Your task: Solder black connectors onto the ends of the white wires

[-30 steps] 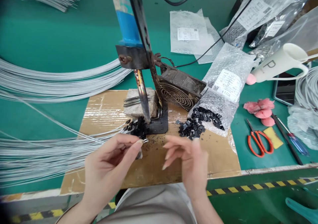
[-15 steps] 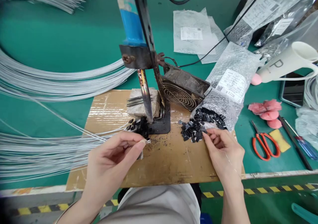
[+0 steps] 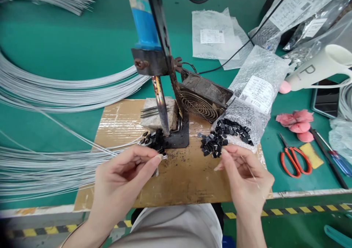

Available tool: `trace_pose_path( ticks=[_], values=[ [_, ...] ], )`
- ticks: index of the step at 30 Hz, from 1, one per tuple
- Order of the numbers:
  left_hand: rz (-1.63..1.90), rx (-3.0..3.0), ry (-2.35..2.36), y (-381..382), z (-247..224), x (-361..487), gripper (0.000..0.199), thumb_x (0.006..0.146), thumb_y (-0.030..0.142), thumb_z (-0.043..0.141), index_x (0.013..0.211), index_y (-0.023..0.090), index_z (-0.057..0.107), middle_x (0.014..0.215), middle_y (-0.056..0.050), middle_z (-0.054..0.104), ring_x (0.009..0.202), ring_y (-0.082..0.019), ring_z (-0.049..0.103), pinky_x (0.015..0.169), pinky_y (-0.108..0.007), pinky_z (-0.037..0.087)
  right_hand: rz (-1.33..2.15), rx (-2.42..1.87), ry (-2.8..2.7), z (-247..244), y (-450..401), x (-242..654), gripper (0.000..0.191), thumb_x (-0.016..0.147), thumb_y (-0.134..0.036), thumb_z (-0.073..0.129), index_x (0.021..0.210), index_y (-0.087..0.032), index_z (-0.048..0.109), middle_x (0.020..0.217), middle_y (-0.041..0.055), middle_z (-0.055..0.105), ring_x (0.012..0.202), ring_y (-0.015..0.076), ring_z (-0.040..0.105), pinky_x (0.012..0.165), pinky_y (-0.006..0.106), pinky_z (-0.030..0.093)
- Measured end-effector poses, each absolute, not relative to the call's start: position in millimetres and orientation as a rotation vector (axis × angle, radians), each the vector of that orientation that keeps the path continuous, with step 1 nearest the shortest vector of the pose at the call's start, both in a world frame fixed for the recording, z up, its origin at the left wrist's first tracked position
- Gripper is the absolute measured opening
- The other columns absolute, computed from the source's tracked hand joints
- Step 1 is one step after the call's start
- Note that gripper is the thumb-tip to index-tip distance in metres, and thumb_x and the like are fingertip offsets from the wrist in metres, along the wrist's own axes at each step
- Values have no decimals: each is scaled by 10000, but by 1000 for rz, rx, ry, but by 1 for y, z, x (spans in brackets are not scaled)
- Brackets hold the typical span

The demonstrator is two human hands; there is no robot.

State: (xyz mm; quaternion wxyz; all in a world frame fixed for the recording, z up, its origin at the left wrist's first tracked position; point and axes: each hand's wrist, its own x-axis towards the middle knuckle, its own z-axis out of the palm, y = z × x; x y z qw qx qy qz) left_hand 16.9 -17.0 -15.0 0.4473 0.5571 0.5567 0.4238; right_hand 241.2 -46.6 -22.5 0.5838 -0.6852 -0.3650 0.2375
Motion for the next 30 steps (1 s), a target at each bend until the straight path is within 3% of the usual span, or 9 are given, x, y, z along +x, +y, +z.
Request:
trace_pose_path(
  ticks=[4,9,14,30],
  values=[
    [1015,1383,1414,-18,-13,16,125,952,225,728,829,232,753,648,30,651,535,-95,480,480,-216,326,825,-1414,-853,-17,-44,210,139,887,-143,826,904,-275,866,663,-43,756,468,91,680,495,181,600],
    [1003,1278,1325,-15,-7,18,121,944,211,734,829,238,761,887,-13,812,613,-98,600,485,-187,382,1064,-1263,-836,-19,-39,182,150,943,-169,792,952,-292,877,720,-42,732,473,62,648,467,162,580],
    [982,1154,1205,-10,-2,18,146,944,168,737,816,235,763,871,-1,814,710,-101,694,615,-149,508,1127,-1204,-878,-20,-36,172,199,960,-158,775,989,-322,884,794,-35,752,473,44,627,470,159,575],
    [990,1213,1185,-11,-1,17,182,915,88,725,800,222,769,859,6,804,709,-80,707,607,-108,499,1246,-1179,-763,-20,-36,171,111,927,-210,821,925,-298,890,704,-40,721,412,53,604,411,158,562]
  ],
)
